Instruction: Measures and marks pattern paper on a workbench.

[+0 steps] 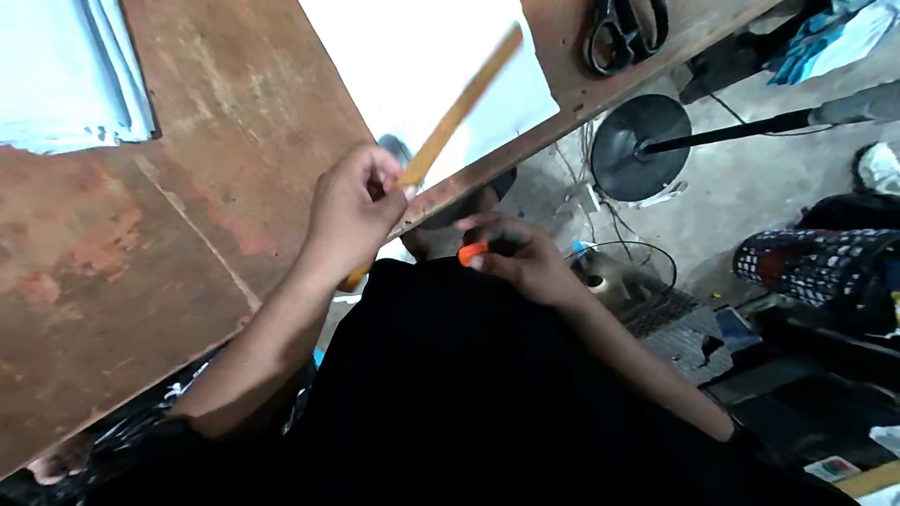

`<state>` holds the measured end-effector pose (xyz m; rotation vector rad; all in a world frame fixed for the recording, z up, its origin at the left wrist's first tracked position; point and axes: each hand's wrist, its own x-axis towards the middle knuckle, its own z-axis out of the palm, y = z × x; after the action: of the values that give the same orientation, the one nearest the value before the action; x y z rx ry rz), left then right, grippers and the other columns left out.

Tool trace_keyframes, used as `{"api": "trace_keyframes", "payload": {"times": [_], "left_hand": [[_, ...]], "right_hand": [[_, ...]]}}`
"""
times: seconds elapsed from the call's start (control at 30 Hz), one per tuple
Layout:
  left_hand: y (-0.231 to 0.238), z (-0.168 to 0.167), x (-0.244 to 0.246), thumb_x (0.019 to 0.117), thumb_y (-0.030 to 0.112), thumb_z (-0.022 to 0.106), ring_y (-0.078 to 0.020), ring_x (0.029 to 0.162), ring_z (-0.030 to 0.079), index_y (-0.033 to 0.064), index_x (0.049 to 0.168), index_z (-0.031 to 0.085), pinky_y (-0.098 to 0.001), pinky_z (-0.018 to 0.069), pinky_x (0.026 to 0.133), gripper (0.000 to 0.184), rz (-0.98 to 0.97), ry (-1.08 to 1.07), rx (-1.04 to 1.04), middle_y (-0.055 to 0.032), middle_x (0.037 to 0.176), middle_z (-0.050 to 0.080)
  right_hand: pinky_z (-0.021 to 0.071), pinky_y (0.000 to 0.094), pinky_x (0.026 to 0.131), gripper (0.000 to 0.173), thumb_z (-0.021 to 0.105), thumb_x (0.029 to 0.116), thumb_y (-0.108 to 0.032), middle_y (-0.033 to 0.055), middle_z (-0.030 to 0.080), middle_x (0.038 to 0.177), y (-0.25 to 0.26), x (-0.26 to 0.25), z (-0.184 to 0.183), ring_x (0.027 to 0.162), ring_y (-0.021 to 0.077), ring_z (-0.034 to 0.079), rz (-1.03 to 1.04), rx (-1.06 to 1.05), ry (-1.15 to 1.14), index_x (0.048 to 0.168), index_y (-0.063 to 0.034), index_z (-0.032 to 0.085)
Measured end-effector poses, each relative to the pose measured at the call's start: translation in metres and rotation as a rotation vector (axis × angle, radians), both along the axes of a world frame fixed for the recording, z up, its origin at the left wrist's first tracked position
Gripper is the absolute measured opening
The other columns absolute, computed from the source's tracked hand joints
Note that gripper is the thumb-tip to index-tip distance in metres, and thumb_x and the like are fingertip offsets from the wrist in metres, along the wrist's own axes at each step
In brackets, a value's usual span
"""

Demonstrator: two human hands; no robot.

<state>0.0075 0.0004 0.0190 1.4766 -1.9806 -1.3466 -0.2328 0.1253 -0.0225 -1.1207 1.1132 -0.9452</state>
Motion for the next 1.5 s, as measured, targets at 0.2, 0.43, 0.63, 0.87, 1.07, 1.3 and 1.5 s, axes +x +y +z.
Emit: {"api": "trace_keyframes", "payload": {"times": [0.2,0.43,0.63,0.87,1.07,1.3,1.5], "left_hand": [[0.008,-0.008,-0.046,0.0942,-0.009,0.063,-0.0259,0.079,0.074,0.0041,0.151,0.024,-0.0432,0.0676,0.075,0.070,0.578,0.728,0.223,-0.0097,0.095,0.062],[0.001,-0.009,-0.051,0.0906,-0.005,0.071,-0.0247,0.076,0.075,0.0047,0.158,0.012,-0.0376,0.0680,0.067,0.090,0.497,0.485,0.119,-0.0111,0.094,0.069],[-0.002,-0.006,-0.066,0.0952,-0.011,0.059,-0.0311,0.084,0.075,0.0085,0.157,0.012,-0.0450,0.0685,0.071,0.080,0.577,0.687,0.132,-0.0164,0.104,0.062],[-0.030,-0.008,-0.037,0.0960,0.046,0.066,-0.0328,0.122,0.056,0.0137,0.145,0.057,-0.0504,0.0472,0.100,0.059,-0.016,-0.361,-0.396,-0.0161,0.136,0.058],[-0.060,-0.020,-0.035,0.0910,0.073,0.054,-0.0365,0.160,0.008,0.0218,0.158,0.041,-0.0747,0.0039,0.119,0.086,-0.315,-0.588,-0.365,-0.0056,0.172,0.022],[-0.059,-0.026,-0.040,0.0852,0.073,0.062,-0.0334,0.159,0.011,0.0179,0.160,0.037,-0.0749,0.0054,0.118,0.096,-0.268,-0.557,-0.376,-0.0023,0.171,0.025],[-0.059,-0.028,-0.040,0.0828,0.072,0.066,-0.0336,0.160,0.009,0.0175,0.160,0.036,-0.0763,0.0047,0.117,0.099,-0.247,-0.543,-0.338,-0.0032,0.172,0.021]], "right_hand": [[0.0601,0.0295,0.085,0.014,0.068,0.0925,-0.005,0.0107,0.071,0.117,-0.021,0.020,0.006,0.100,0.0129,0.070,0.136,0.005,-0.164,0.104,0.0021,0.070],[0.0601,0.0275,0.069,0.014,0.069,0.0918,-0.005,0.0068,0.073,0.105,-0.016,-0.005,-0.001,0.082,0.0102,0.069,0.118,0.065,-0.080,0.105,0.0000,0.070],[0.0611,0.0316,0.083,0.009,0.069,0.0912,-0.004,0.0103,0.073,0.112,-0.021,0.009,0.003,0.097,0.0140,0.071,0.120,0.064,-0.253,0.099,0.0005,0.071],[0.0600,0.0281,0.075,0.007,0.071,0.0893,-0.005,0.0023,0.073,0.091,-0.012,-0.011,-0.008,0.081,0.0080,0.069,0.048,0.075,-0.121,0.096,-0.0031,0.072],[0.0595,0.0258,0.072,0.007,0.071,0.0885,-0.001,0.0009,0.073,0.087,-0.011,-0.022,-0.013,0.078,0.0060,0.068,0.049,0.095,-0.057,0.095,-0.0024,0.072],[0.0612,0.0284,0.079,0.010,0.071,0.0895,0.001,0.0043,0.076,0.096,-0.013,-0.025,-0.017,0.086,0.0089,0.071,0.111,0.153,-0.052,0.099,-0.0011,0.072],[0.0557,0.0314,0.098,0.009,0.075,0.0897,-0.011,0.0069,0.068,0.123,-0.017,-0.043,-0.011,0.116,0.0141,0.063,0.172,0.123,0.034,0.096,-0.0061,0.077]]}}
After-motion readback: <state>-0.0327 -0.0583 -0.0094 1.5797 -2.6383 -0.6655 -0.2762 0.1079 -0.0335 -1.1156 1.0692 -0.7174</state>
